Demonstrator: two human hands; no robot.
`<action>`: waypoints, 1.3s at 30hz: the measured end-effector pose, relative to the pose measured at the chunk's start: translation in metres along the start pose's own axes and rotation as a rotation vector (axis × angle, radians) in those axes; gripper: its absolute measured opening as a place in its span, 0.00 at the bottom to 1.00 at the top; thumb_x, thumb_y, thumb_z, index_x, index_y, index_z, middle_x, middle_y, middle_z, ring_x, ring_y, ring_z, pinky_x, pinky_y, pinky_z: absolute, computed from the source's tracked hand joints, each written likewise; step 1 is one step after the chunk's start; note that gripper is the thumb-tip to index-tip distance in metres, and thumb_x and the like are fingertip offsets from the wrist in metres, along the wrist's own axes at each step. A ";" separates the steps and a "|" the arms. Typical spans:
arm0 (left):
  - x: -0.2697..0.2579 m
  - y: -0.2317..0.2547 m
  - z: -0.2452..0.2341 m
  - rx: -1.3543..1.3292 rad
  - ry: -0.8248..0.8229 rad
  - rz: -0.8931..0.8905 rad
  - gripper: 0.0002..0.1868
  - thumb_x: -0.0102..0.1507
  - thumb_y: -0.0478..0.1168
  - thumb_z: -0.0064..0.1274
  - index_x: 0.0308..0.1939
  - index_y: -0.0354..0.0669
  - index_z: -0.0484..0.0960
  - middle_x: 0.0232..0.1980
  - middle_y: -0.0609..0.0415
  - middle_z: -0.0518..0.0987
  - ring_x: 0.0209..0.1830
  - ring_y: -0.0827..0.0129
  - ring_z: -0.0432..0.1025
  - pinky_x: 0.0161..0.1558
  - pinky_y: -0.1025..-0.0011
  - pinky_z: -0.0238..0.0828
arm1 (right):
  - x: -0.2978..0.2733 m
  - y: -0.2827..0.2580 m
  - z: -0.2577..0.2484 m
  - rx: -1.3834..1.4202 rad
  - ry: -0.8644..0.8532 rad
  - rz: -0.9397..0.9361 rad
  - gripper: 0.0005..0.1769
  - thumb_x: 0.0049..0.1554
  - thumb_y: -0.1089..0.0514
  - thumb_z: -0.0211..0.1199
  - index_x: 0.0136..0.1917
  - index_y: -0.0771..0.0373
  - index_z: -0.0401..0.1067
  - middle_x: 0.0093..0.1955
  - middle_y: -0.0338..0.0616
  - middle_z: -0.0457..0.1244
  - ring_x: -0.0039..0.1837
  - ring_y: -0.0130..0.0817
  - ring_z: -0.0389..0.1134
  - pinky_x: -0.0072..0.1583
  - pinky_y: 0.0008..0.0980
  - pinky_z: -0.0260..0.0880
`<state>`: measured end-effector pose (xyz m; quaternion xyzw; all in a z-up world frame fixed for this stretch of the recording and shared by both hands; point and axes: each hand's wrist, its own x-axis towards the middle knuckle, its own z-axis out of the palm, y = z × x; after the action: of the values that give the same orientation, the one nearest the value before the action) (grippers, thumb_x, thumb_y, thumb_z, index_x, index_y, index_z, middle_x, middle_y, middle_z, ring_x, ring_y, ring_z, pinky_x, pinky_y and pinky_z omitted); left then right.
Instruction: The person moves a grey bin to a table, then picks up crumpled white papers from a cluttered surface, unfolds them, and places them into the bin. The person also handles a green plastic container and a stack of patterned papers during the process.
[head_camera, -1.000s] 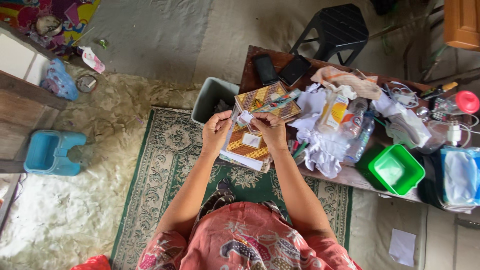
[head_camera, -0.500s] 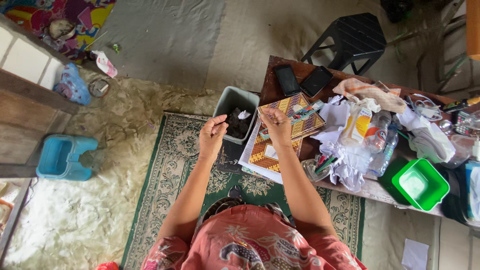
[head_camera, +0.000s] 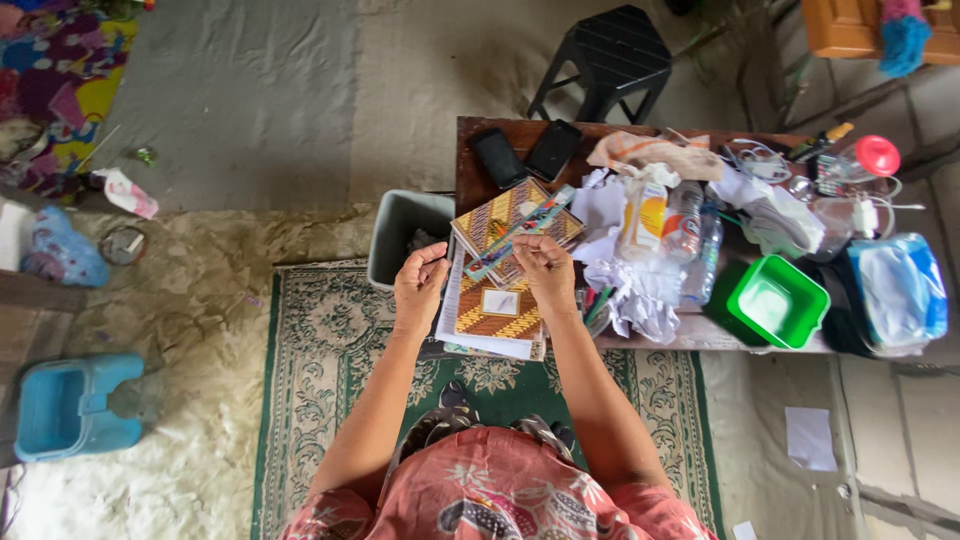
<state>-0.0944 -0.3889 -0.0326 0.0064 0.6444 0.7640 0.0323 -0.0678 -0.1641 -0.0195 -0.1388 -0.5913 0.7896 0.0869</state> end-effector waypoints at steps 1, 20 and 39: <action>-0.004 -0.001 0.007 0.009 -0.007 -0.004 0.13 0.68 0.32 0.54 0.57 0.38 0.81 0.53 0.57 0.82 0.46 0.79 0.75 0.51 0.78 0.73 | -0.005 -0.003 -0.007 -0.019 0.010 -0.001 0.10 0.60 0.61 0.67 0.55 0.65 0.77 0.43 0.34 0.67 0.46 0.22 0.69 0.51 0.25 0.72; -0.094 -0.014 0.179 0.040 -0.127 0.026 0.14 0.67 0.33 0.54 0.58 0.40 0.80 0.50 0.59 0.81 0.43 0.81 0.73 0.48 0.79 0.72 | -0.074 -0.069 -0.192 -0.084 0.115 -0.129 0.10 0.60 0.59 0.68 0.53 0.66 0.78 0.47 0.38 0.70 0.47 0.26 0.71 0.51 0.25 0.71; -0.177 -0.072 0.292 0.190 -0.109 -0.070 0.14 0.67 0.35 0.54 0.57 0.42 0.81 0.43 0.60 0.81 0.36 0.82 0.69 0.42 0.79 0.69 | -0.120 -0.058 -0.337 -0.008 0.173 -0.068 0.10 0.60 0.63 0.68 0.55 0.68 0.77 0.50 0.39 0.70 0.51 0.24 0.69 0.57 0.26 0.72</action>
<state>0.0998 -0.0995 -0.0482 0.0283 0.7111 0.6963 0.0934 0.1522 0.1227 -0.0379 -0.1867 -0.5891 0.7690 0.1635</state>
